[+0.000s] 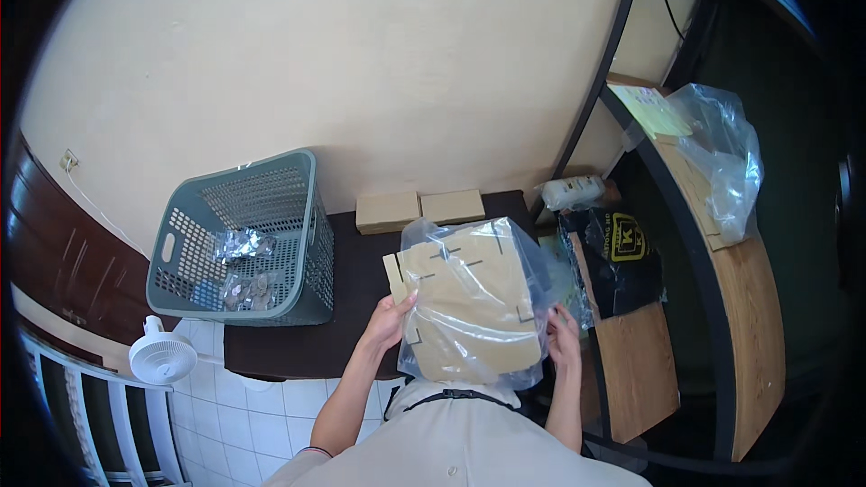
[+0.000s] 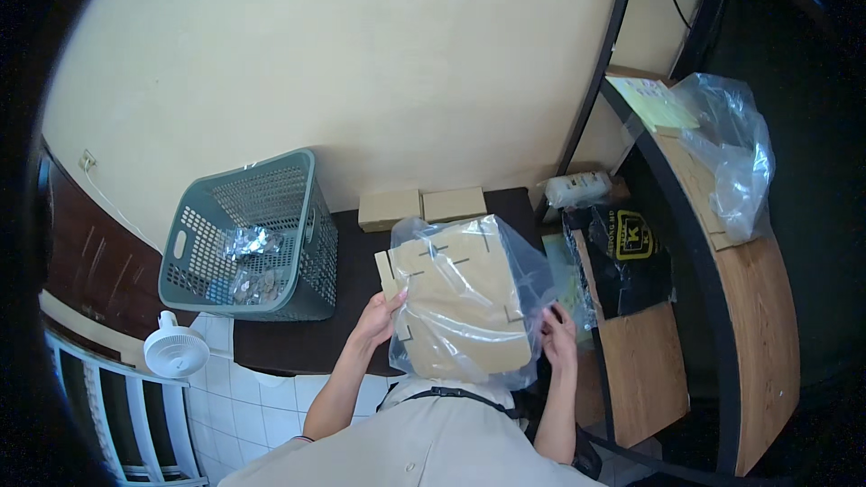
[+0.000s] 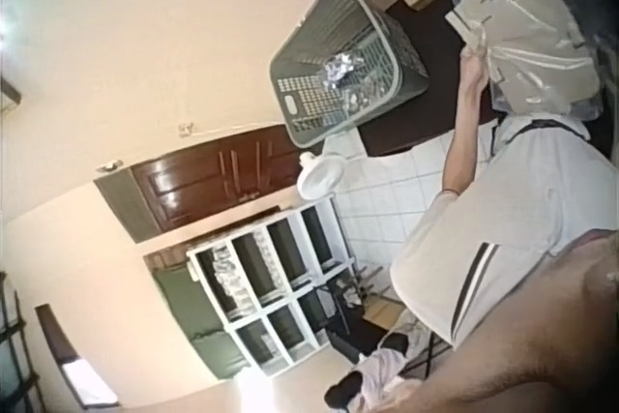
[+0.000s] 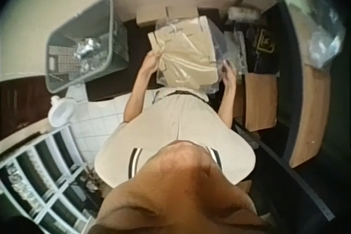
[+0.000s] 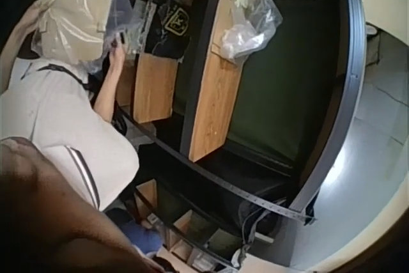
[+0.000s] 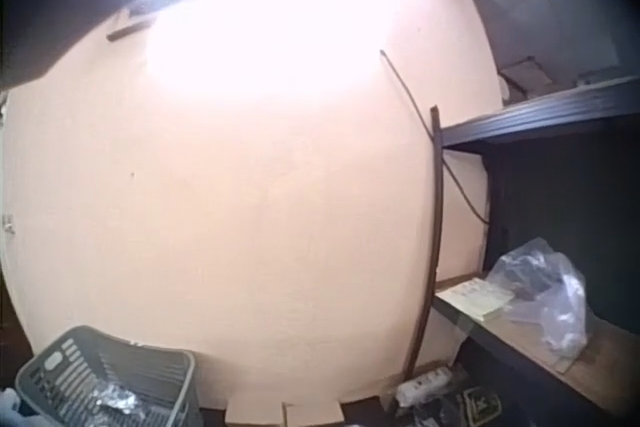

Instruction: Assembling a small cardboard box and placing items inside.

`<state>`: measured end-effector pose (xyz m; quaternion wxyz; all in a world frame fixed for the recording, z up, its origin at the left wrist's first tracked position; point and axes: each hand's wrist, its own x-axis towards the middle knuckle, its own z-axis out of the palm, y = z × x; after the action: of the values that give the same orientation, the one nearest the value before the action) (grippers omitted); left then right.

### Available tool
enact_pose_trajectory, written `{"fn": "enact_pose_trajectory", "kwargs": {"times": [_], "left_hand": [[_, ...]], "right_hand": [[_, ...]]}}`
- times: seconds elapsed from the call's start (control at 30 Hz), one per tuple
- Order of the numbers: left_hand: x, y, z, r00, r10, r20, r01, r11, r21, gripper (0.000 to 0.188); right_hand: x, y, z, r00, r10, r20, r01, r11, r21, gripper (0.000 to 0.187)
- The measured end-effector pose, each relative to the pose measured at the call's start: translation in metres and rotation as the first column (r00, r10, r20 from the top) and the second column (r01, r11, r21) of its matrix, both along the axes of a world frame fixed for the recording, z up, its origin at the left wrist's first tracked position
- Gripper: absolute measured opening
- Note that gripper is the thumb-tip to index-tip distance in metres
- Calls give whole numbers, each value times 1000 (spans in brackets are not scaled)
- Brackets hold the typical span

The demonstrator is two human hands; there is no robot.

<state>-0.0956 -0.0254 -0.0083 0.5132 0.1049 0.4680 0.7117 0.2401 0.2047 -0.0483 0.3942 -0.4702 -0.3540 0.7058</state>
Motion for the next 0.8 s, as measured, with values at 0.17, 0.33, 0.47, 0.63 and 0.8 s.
{"fn": "enact_pose_trajectory", "kwargs": {"times": [0.17,0.33,0.47,0.63,0.8], "left_hand": [[-25,1,6,992,45,117,-49,998,34,33],[-35,-4,-2,991,44,130,-45,999,3,33],[-27,7,0,989,-73,129,72,997,18,36],[-19,9,-10,985,-49,166,51,999,-7,37],[-34,-7,-14,984,14,176,-11,1000,-20,37]], "right_hand": [[50,32,-4,982,-183,-38,185,979,86,23],[66,14,53,936,-146,322,171,984,-51,52],[12,-25,6,930,251,-268,-335,880,-336,76],[-9,-69,-16,891,225,-394,-244,970,3,60],[35,-12,68,991,-64,113,44,984,173,46]]}}
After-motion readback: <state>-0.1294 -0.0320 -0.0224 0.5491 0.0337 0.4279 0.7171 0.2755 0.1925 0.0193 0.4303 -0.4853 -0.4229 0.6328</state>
